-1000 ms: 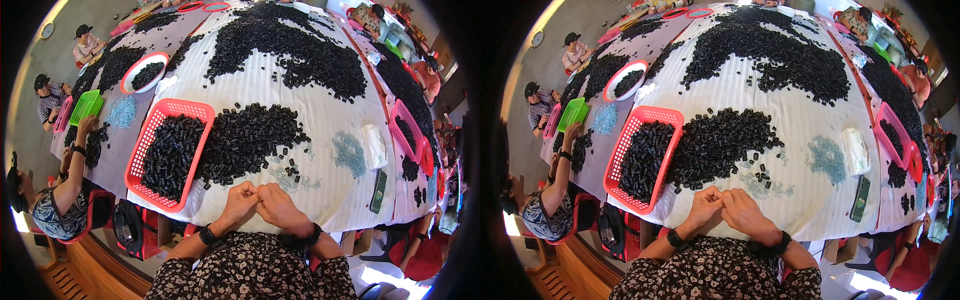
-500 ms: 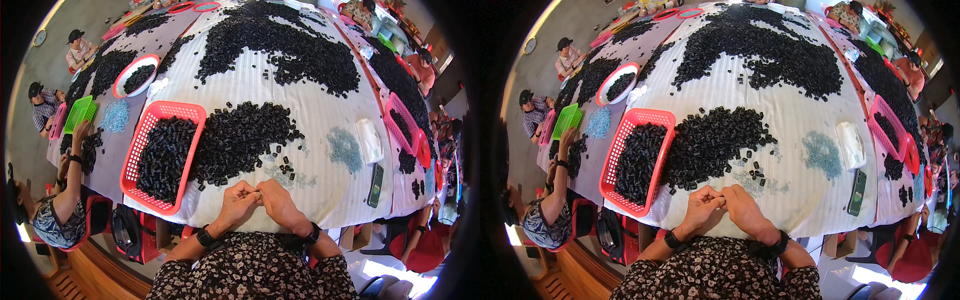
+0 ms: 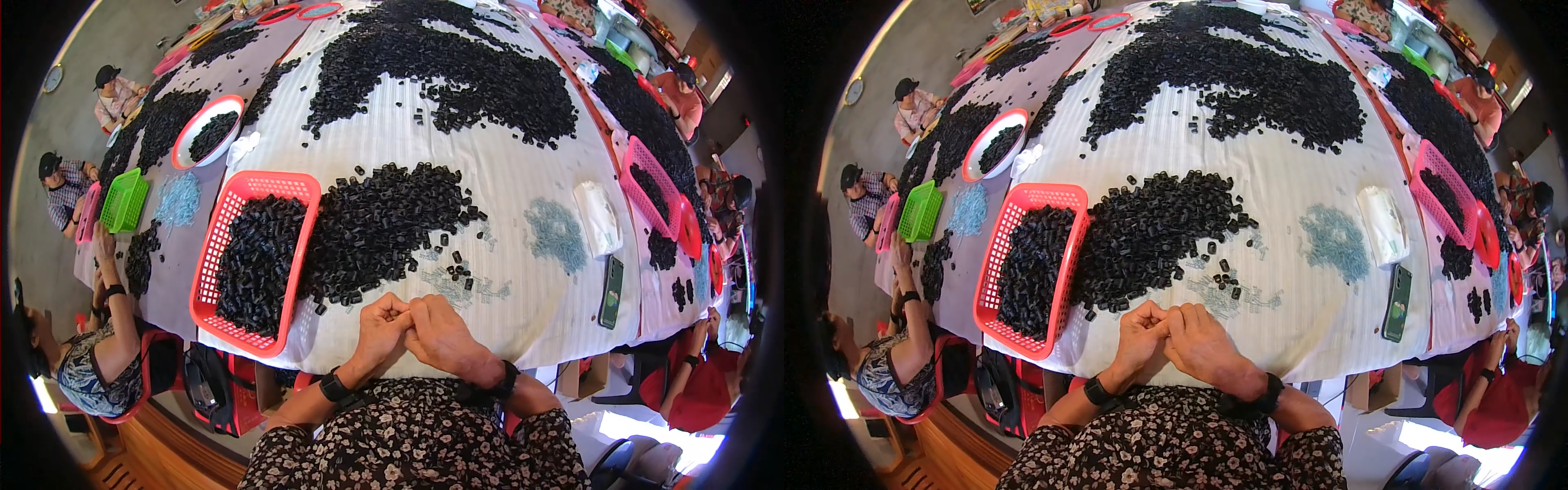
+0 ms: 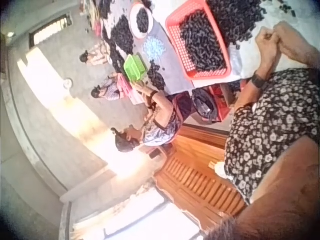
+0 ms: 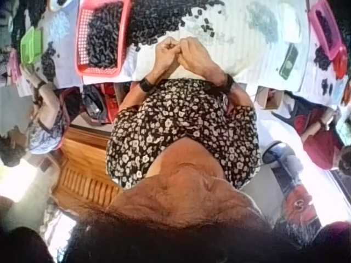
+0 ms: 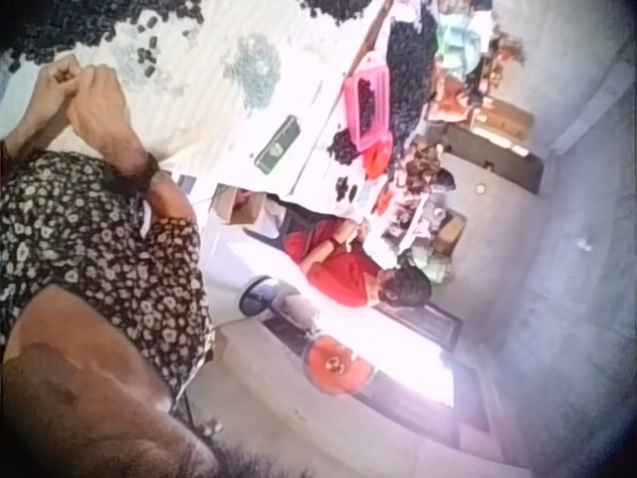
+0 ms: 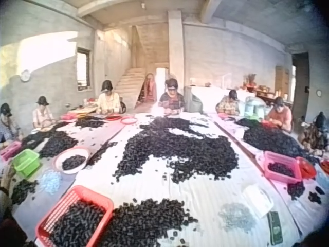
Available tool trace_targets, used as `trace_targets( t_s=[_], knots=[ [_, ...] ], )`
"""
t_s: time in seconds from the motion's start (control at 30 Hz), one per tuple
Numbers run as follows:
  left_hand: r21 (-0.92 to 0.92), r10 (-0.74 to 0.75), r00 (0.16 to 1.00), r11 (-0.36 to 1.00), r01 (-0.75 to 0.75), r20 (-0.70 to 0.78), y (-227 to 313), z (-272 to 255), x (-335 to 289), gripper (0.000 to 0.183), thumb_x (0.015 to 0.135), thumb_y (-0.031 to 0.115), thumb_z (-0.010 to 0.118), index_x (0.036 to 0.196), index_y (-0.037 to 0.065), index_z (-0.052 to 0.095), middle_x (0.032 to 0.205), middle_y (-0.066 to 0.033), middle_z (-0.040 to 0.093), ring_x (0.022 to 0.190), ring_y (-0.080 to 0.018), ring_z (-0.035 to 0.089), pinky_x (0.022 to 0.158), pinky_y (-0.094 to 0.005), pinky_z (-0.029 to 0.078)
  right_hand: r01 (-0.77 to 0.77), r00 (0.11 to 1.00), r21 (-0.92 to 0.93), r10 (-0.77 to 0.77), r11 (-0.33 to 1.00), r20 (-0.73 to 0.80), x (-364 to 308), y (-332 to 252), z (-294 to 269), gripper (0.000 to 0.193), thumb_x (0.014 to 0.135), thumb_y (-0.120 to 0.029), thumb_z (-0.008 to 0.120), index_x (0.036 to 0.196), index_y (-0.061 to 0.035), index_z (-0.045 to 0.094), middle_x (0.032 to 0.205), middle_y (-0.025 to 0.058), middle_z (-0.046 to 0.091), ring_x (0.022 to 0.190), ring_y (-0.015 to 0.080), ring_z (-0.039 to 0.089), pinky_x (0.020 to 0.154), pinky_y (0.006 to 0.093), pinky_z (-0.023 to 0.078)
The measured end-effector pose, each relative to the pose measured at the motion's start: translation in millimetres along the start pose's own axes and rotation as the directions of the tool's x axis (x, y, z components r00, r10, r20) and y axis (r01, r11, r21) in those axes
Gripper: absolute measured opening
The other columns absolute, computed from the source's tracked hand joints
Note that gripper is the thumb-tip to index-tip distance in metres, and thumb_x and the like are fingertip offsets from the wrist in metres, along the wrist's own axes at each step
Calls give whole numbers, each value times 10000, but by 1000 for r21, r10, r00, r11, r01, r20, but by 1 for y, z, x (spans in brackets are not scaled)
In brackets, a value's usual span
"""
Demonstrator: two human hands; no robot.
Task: Sorting and checking small black plastic manufacturing components at a large circular assembly table.
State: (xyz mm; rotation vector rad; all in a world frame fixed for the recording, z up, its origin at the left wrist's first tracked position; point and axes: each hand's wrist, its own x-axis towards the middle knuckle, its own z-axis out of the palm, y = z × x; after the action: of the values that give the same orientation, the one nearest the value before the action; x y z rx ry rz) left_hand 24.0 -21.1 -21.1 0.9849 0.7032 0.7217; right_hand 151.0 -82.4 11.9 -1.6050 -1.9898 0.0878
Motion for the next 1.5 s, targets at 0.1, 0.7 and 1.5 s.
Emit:
trace_targets(
  t_s=[0.1, 0.7, 1.5],
  knots=[
    [-94, -4, 1000, 996, 2, -21, -2, 3, 0, 85, 857, -56, 582, 792, -10, 553, 720, -27, 594, 628, -44, 522, 560, -196, 437, -37, 998, -49, 39, 998, 44, -6, 5, 15, 270, 696, -52, 594, 930, 13, 477, 810, 143, 458, 750, 289, 474, 655, 368, 431],
    [33, 93, 983, 995, -89, -155, -9, 5, 7, 163, 853, -48, 577, 735, 37, 504, 655, 43, 501, 583, -3, 408, 490, -170, 332, -1, 999, -143, -4, 990, -38, 5, 5, 30, 236, 684, -33, 544, 910, -16, 480, 774, 113, 443, 712, 245, 460, 631, 326, 404],
    [-68, 155, 977, 984, -166, -145, 0, 5, 7, 53, 883, 11, 590, 858, 19, 544, 802, -30, 617, 685, -46, 552, 618, -189, 460, -42, 977, -121, 16, 992, -210, 13, 7, 22, 310, 678, -85, 616, 957, 11, 522, 801, 93, 468, 734, 221, 506, 618, 296, 455]
  ],
)
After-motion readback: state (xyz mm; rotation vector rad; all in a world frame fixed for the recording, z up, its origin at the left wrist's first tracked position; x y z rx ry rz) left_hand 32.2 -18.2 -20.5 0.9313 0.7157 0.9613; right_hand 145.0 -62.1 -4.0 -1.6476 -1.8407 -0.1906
